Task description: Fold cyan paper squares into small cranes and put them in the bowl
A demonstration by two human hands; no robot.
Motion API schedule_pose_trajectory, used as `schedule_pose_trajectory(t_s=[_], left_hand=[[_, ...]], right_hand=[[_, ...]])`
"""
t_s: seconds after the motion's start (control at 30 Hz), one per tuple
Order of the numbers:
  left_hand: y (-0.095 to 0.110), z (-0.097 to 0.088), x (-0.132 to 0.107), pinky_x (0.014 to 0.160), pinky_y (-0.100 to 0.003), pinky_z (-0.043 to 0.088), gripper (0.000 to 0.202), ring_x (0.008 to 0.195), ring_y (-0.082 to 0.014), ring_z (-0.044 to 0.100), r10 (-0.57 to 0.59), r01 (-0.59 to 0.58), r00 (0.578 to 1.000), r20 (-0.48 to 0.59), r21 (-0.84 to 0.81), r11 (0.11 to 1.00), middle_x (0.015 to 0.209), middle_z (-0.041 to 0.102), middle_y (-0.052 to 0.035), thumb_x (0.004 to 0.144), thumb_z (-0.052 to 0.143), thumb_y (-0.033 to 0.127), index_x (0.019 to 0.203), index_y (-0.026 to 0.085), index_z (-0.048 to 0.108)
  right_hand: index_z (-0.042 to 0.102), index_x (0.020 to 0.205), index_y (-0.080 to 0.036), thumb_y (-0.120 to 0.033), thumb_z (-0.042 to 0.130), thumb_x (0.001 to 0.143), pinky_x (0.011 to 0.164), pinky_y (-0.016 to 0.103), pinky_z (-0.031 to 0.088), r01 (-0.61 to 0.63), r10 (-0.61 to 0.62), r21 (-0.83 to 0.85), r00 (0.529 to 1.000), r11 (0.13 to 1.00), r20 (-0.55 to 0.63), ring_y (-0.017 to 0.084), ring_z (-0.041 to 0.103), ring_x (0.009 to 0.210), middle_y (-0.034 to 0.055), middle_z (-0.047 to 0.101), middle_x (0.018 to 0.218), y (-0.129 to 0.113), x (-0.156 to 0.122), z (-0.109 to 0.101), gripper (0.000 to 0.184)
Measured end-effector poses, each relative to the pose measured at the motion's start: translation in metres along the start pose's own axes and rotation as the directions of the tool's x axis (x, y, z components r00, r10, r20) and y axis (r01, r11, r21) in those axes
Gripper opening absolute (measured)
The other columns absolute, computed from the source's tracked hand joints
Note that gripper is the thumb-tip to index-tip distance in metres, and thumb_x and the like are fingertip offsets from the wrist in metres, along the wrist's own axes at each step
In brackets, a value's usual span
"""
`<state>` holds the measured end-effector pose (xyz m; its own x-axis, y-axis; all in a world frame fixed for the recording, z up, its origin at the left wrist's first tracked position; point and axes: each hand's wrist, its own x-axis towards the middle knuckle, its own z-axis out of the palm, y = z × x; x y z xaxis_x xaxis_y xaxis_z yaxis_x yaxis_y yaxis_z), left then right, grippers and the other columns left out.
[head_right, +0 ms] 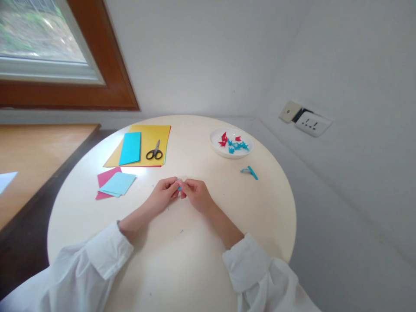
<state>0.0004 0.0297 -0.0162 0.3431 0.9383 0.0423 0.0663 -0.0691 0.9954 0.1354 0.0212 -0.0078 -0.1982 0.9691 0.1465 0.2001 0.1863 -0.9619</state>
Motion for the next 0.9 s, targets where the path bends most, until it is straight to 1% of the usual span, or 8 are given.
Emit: schedule_pose_trajectory(t_s=[0.17,0.23,0.33,0.4,0.47,0.57,0.77,0.9], left_hand=[[0.001,-0.001,0.001,0.043,-0.024,0.025,0.044,0.04,-0.0067,0.03,-0.071,0.074,0.997,0.022,-0.15,0.986,0.043,0.035,0.0057,0.078,0.049,0.054,0.053,0.017,0.048],[0.001,-0.002,0.001,0.043,-0.024,0.024,0.046,0.04,-0.0063,0.029,-0.08,0.083,0.996,0.026,-0.181,0.98,0.043,0.033,0.006,0.077,0.051,0.055,0.051,0.017,0.044],[-0.001,-0.002,0.002,0.043,-0.023,0.023,0.047,0.041,-0.0058,0.029,-0.081,0.085,0.996,0.028,-0.192,0.978,0.044,0.034,0.0061,0.075,0.053,0.055,0.051,0.017,0.041],[-0.002,-0.002,0.002,0.044,-0.023,0.023,0.046,0.042,-0.0056,0.029,-0.08,0.086,0.996,0.037,-0.19,0.978,0.045,0.035,0.006,0.075,0.054,0.055,0.052,0.017,0.042],[-0.002,-0.002,0.001,0.044,-0.023,0.022,0.045,0.042,-0.0057,0.03,-0.075,0.084,0.996,0.055,-0.196,0.977,0.045,0.036,0.0057,0.075,0.054,0.054,0.053,0.016,0.043],[-0.001,-0.002,0.0,0.045,-0.023,0.022,0.044,0.043,-0.0062,0.03,-0.069,0.087,0.994,0.086,-0.231,0.969,0.045,0.036,0.0054,0.077,0.053,0.053,0.054,0.016,0.046],[-0.001,-0.002,0.0,0.044,-0.023,0.021,0.045,0.042,-0.0058,0.029,-0.081,0.101,0.993,0.084,-0.265,0.959,0.044,0.034,0.0056,0.077,0.054,0.053,0.053,0.016,0.044],[0.0,-0.003,0.0,0.044,-0.022,0.021,0.044,0.043,-0.0055,0.029,-0.073,0.096,0.992,0.1,-0.256,0.962,0.045,0.035,0.0056,0.077,0.055,0.052,0.054,0.015,0.046]], right_hand=[[0.05,0.046,-0.019,-0.053,0.051,0.076,0.053,0.026,0.035,0.013,-0.009,0.091,0.999,0.996,-0.042,0.011,0.043,0.049,-0.0018,0.051,0.048,0.006,0.001,0.0,0.045],[0.051,0.047,-0.019,-0.051,0.052,0.076,0.056,0.026,0.036,0.003,0.006,0.154,0.998,0.988,-0.055,0.011,0.044,0.05,-0.0017,0.051,0.049,0.009,0.002,0.0,0.044],[0.051,0.048,-0.019,-0.052,0.052,0.076,0.055,0.026,0.035,-0.036,0.047,0.231,0.998,0.972,-0.043,0.011,0.044,0.05,-0.0017,0.05,0.049,0.011,0.002,0.0,0.044],[0.051,0.049,-0.018,-0.055,0.049,0.077,0.054,0.027,0.034,-0.049,0.058,0.234,0.998,0.971,-0.032,0.011,0.042,0.049,-0.0016,0.05,0.048,0.012,0.001,-0.001,0.046],[0.051,0.049,-0.018,-0.056,0.048,0.077,0.054,0.027,0.033,-0.044,0.049,0.204,0.999,0.978,-0.018,0.011,0.042,0.049,-0.0015,0.049,0.047,0.012,0.001,-0.001,0.048],[0.05,0.047,-0.018,-0.055,0.051,0.076,0.055,0.027,0.033,-0.033,0.034,0.176,0.999,0.984,-0.006,0.011,0.043,0.05,-0.0018,0.049,0.047,0.01,0.002,-0.001,0.046],[0.051,0.049,-0.018,-0.049,0.053,0.076,0.055,0.026,0.034,-0.052,0.063,0.284,0.998,0.957,-0.029,0.01,0.042,0.049,-0.0021,0.05,0.048,0.013,0.003,0.001,0.041],[0.051,0.05,-0.018,-0.046,0.053,0.077,0.053,0.026,0.033,-0.045,0.061,0.295,0.997,0.954,-0.047,0.01,0.042,0.049,-0.0025,0.049,0.047,0.015,0.002,0.001,0.039]])
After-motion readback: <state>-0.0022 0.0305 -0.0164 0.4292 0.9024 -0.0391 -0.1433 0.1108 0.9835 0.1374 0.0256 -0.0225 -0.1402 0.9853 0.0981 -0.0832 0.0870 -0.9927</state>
